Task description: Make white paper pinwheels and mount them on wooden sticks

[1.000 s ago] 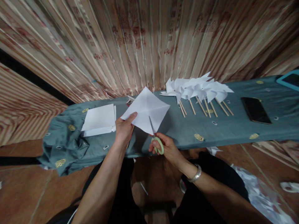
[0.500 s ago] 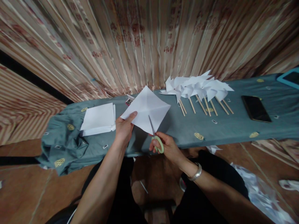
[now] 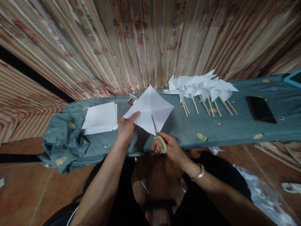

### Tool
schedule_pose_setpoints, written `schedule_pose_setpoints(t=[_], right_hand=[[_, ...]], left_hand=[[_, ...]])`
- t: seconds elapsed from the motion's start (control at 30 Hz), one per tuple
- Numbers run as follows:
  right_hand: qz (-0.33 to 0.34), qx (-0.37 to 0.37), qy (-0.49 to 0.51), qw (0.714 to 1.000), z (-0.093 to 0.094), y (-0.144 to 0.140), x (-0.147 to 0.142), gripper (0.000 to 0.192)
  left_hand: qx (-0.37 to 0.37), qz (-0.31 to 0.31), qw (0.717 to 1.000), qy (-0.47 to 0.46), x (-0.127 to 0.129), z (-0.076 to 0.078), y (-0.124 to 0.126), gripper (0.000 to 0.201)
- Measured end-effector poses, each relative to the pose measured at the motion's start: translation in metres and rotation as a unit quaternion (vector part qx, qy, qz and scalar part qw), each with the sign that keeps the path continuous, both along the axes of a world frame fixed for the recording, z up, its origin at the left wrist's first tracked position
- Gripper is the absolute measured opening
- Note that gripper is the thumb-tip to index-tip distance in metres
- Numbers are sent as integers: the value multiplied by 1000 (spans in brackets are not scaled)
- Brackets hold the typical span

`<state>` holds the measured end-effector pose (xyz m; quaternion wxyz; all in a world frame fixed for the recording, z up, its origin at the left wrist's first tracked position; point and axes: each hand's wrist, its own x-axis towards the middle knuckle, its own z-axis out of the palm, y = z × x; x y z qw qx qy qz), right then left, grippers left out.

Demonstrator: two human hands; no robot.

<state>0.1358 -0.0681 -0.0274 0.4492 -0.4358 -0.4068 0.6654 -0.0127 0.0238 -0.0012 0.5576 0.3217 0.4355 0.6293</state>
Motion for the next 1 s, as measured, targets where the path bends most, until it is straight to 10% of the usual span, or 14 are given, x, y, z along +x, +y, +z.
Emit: schedule_pose_setpoints(t=[1.0], right_hand=[[1,14,-5,1000,4,0,-2,42]], left_hand=[[1,4,1000,-11,0,0,0,38]])
